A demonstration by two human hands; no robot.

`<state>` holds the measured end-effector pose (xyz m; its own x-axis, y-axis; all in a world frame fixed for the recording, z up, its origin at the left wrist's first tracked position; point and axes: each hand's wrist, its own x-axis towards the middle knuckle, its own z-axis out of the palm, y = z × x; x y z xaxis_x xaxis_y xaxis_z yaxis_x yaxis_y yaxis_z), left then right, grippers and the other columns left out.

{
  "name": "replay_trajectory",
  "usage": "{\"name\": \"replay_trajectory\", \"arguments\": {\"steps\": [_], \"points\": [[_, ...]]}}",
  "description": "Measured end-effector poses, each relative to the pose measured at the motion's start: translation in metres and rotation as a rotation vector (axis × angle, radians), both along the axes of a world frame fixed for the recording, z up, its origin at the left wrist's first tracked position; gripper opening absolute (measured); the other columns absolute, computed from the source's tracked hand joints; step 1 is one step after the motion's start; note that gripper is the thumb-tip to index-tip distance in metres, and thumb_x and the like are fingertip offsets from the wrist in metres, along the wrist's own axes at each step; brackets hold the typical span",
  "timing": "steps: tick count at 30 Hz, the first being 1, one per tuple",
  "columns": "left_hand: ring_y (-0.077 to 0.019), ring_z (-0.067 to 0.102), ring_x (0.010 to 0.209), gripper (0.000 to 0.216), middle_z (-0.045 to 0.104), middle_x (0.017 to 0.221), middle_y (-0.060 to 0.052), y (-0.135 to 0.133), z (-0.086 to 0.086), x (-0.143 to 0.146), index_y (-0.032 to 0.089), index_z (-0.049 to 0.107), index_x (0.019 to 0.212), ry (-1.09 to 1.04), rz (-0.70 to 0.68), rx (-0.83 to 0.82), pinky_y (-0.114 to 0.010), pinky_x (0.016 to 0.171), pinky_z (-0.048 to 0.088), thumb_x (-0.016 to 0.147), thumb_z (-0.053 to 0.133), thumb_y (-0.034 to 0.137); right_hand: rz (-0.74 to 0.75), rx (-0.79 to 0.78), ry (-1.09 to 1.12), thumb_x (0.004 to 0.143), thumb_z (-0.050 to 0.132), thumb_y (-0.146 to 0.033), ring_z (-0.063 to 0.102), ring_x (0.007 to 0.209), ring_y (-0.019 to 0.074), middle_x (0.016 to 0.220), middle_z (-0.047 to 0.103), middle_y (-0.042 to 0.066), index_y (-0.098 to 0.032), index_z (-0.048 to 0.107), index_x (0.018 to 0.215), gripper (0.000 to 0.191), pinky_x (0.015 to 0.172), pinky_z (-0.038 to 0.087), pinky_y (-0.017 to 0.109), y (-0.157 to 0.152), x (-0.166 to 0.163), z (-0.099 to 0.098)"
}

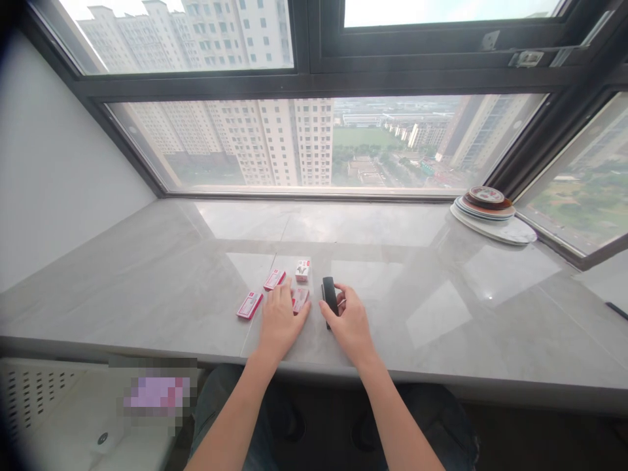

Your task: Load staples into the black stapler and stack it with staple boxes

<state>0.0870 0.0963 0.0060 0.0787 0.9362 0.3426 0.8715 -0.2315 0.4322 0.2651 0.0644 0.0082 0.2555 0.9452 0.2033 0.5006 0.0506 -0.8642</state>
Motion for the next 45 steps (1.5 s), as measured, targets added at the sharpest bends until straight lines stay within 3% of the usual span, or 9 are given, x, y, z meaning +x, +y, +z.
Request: {"name": "replay_trajectory", "arguments": {"steps": [7, 11, 16, 24, 28, 33, 37, 40, 45], "points": [[-0.0327, 0.050, 0.133, 0.043, 0.054, 0.147, -0.005, -0.032, 0.014, -0.019, 0.037, 0.065, 0.126, 0.002, -0.281, -0.058, -0.053, 0.113, 0.038, 0.086, 0.075, 0.050, 0.191, 0.052, -0.204, 0.093, 0.061, -0.030, 0.061, 0.111, 0.0268, 0.116, 0.068, 0.007, -0.028, 0.071, 0.122, 0.031, 0.095, 0.048, 0.039, 0.002, 0.022, 0.021], [-0.0314, 0.039, 0.148, 0.050, 0.045, 0.160, -0.001, -0.042, 0.020, -0.017, 0.040, 0.060, 0.136, 0.033, -0.397, -0.088, -0.060, 0.126, 0.019, 0.089, 0.072, 0.051, 0.325, 0.044, -0.285, 0.088, 0.068, -0.028, 0.061, 0.108, 0.0264, 0.112, 0.070, 0.006, -0.029, 0.071, 0.124, 0.036, 0.095, 0.046, 0.038, 0.020, 0.001, 0.032], [-0.0315, 0.038, 0.151, 0.057, 0.047, 0.159, -0.001, -0.041, 0.019, -0.024, 0.041, 0.053, 0.145, 0.057, -0.415, -0.124, -0.063, 0.127, 0.013, 0.091, 0.069, 0.051, 0.246, 0.046, -0.316, 0.086, 0.072, -0.038, 0.063, 0.089, 0.0235, 0.093, 0.070, 0.005, -0.026, 0.072, 0.093, 0.014, 0.083, 0.045, 0.035, 0.030, -0.032, 0.041], [-0.0264, 0.035, 0.154, 0.054, 0.039, 0.165, 0.001, -0.033, 0.012, -0.036, 0.045, 0.053, 0.146, 0.056, -0.439, -0.165, -0.057, 0.129, 0.016, 0.094, 0.065, 0.054, -0.037, 0.099, 0.649, 0.096, 0.050, -0.046, 0.068, 0.109, 0.0261, 0.106, 0.073, 0.008, -0.023, 0.063, 0.101, 0.027, 0.083, 0.058, 0.036, 0.020, 0.017, 0.028], [-0.0253, 0.034, 0.154, 0.057, 0.036, 0.167, 0.001, -0.029, 0.016, -0.044, 0.042, 0.053, 0.145, 0.009, -0.476, -0.235, -0.055, 0.130, 0.013, 0.091, 0.070, 0.052, -0.130, -0.097, 0.905, 0.095, 0.052, -0.046, 0.068, 0.112, 0.0273, 0.112, 0.071, 0.009, -0.024, 0.063, 0.108, 0.028, 0.086, 0.064, 0.043, -0.001, 0.062, 0.009], [-0.0287, 0.035, 0.153, 0.040, 0.036, 0.166, -0.002, -0.032, 0.023, -0.052, 0.032, 0.066, 0.125, -0.102, -0.459, -0.229, -0.049, 0.125, 0.030, 0.088, 0.075, 0.042, -0.140, -0.310, 0.728, 0.093, 0.061, -0.056, 0.069, 0.067, 0.0192, 0.087, 0.069, 0.004, -0.025, 0.064, 0.108, 0.034, 0.060, 0.063, 0.034, -0.033, 0.080, 0.004], [-0.0277, 0.056, 0.130, 0.026, 0.060, 0.137, -0.004, -0.035, 0.023, -0.047, 0.033, 0.072, 0.114, -0.126, -0.394, -0.157, -0.044, 0.111, 0.046, 0.089, 0.074, 0.039, 0.141, -0.474, 0.514, 0.093, 0.058, -0.059, 0.052, 0.041, 0.0114, 0.070, 0.065, 0.000, -0.022, 0.066, 0.100, 0.038, 0.038, 0.040, 0.023, -0.044, 0.047, 0.003], [-0.0267, 0.062, 0.112, 0.029, 0.065, 0.114, -0.003, -0.031, 0.021, -0.042, 0.034, 0.074, 0.112, -0.102, -0.410, -0.137, -0.045, 0.105, 0.047, 0.085, 0.079, 0.042, 0.297, -0.485, 0.403, 0.095, 0.054, -0.060, 0.042, 0.036, 0.0087, 0.064, 0.064, -0.002, -0.021, 0.065, 0.095, 0.041, 0.037, 0.030, 0.022, -0.038, 0.016, 0.001], [-0.0253, 0.061, 0.106, 0.033, 0.067, 0.105, -0.001, -0.019, 0.019, -0.044, 0.034, 0.075, 0.111, -0.104, -0.467, -0.139, -0.042, 0.100, 0.045, 0.080, 0.085, 0.043, 0.263, -0.456, 0.185, 0.094, 0.058, -0.056, 0.043, 0.046, 0.0103, 0.055, 0.058, -0.002, -0.017, 0.066, 0.085, 0.040, 0.044, 0.028, 0.022, -0.019, 0.008, -0.001]]}}
